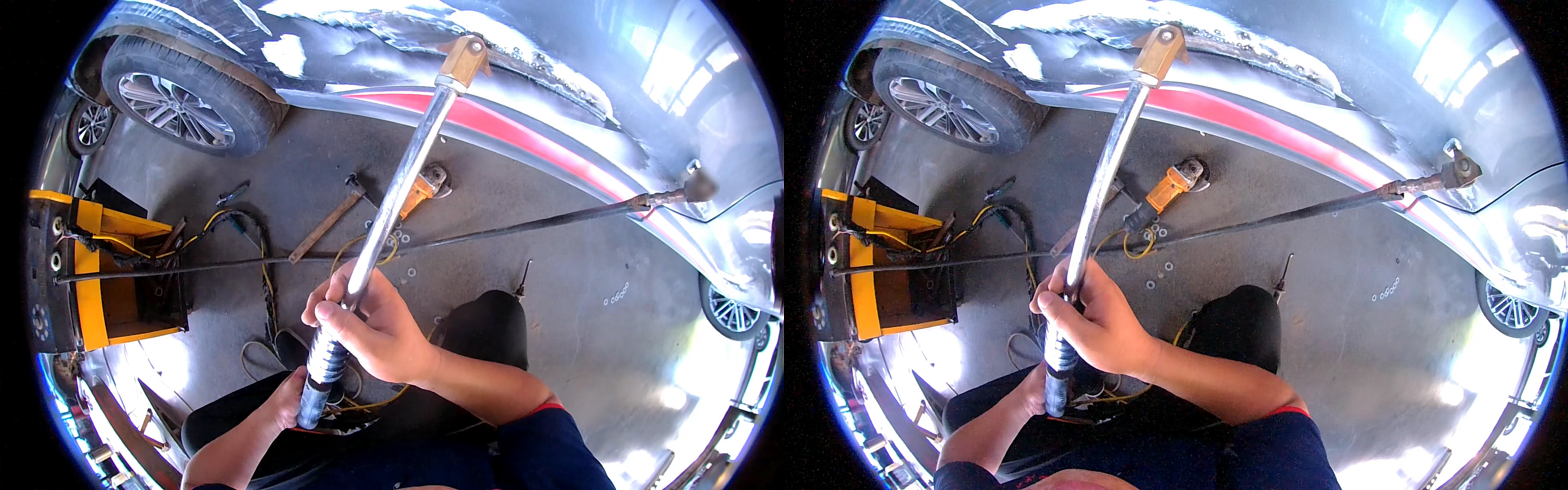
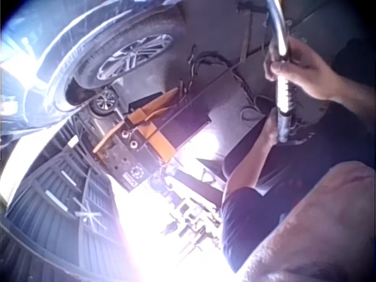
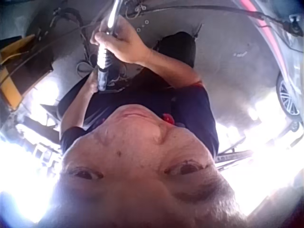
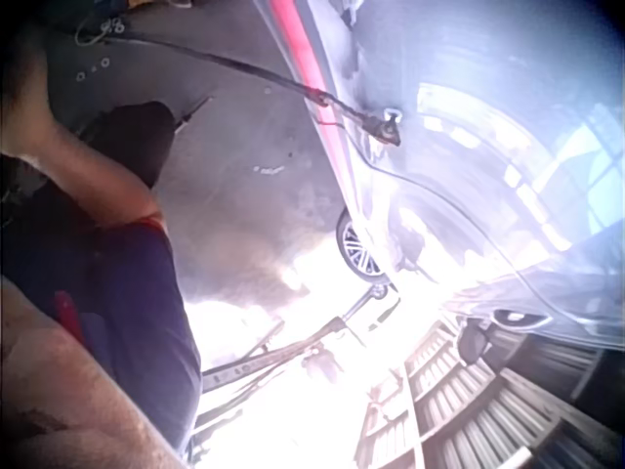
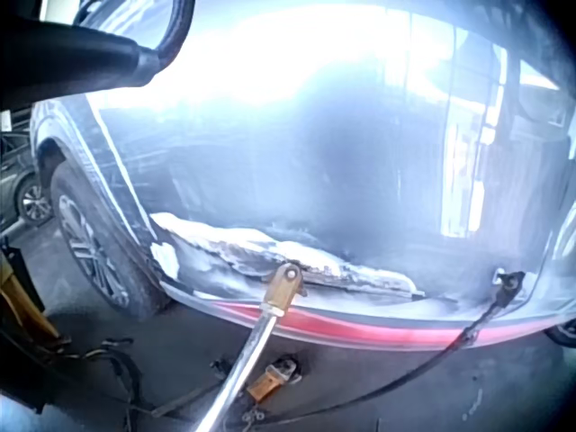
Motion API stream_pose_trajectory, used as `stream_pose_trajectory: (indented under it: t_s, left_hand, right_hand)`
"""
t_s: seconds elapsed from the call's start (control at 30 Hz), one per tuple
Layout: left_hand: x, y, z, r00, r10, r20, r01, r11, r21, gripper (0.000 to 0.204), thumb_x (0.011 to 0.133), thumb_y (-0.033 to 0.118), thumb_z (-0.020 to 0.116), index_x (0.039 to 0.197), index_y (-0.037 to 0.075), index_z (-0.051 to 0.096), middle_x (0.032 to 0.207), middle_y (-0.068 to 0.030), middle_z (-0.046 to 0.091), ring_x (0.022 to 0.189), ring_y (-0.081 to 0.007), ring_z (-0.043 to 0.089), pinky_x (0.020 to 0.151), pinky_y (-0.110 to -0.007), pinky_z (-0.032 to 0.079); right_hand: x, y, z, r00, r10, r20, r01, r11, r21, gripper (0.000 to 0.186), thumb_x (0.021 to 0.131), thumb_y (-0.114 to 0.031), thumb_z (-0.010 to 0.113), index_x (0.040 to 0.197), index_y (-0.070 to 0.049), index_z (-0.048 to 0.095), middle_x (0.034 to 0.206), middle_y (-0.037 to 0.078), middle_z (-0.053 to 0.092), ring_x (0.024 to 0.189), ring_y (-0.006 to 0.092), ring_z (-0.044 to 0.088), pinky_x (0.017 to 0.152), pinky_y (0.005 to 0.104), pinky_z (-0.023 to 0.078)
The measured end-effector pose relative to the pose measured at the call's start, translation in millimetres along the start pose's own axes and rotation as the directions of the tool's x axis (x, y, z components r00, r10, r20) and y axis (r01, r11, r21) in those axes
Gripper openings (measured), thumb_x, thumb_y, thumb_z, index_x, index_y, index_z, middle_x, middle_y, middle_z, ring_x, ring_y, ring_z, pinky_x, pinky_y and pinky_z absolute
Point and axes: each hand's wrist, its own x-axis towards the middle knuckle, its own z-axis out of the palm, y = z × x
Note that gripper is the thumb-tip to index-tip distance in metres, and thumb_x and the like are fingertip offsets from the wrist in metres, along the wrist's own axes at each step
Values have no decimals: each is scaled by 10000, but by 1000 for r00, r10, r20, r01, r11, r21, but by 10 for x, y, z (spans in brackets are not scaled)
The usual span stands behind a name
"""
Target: The person uses a slide hammer to pull dents from a car door panel, followed by using a hammer and a body block to reshape and smooth the metal surface.
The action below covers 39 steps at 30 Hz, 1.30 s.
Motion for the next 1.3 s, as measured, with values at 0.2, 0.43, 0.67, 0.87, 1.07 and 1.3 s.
stream_pose_trajectory:
  t_s: [0.2,0.43,0.67,0.87,1.07,1.3]
  left_hand:
    - [-122,151,210,1000,-27,-6,27,999,-26,336,1046,263,389,1178,57,620,979,-115,691,868,-204,691,763,-365,590]
    - [-166,159,225,994,-44,-103,48,998,39,477,1051,394,306,1158,55,625,959,-88,687,846,-215,679,809,-370,568]
    - [-164,118,197,990,96,-105,-74,977,200,424,1045,336,385,1175,4,613,971,-110,672,878,-196,666,819,-363,554]
    - [105,-9,-140,622,554,-554,-539,816,210,336,1021,324,413,1161,50,549,979,-99,624,904,-211,659,839,-365,544]
    - [45,107,-170,991,-106,-83,98,990,-97,313,1071,301,427,1177,79,621,930,-39,682,805,-149,668,733,-306,564]
    - [-92,213,286,999,49,2,-49,999,25,303,1040,235,460,1200,35,622,948,-71,703,803,-165,705,705,-307,591]
  right_hand:
    - [76,-30,10,996,-19,-81,15,999,-52,162,995,-77,622,1069,-89,478,893,75,622,861,142,640,742,321,505]
    - [608,-604,-215,996,-50,-79,58,993,102,263,989,-140,575,1214,-17,516,723,103,637,670,211,666,640,361,563]
    - [28,224,17,990,-100,-97,109,990,86,152,1030,-70,541,1179,-58,513,946,84,638,865,148,644,802,313,517]
    - [256,46,-1,998,-11,-69,8,999,-48,299,996,-44,581,1266,-35,453,1159,133,616,1102,178,599,923,336,472]
    - [22,30,32,1000,-22,-15,21,998,-58,192,1016,-77,572,1151,-95,437,1127,128,614,1078,174,591,913,377,462]
    - [-17,-50,-70,1000,17,7,-17,1000,-2,133,1034,-119,557,1122,-118,456,1055,93,607,1063,168,596,889,371,468]
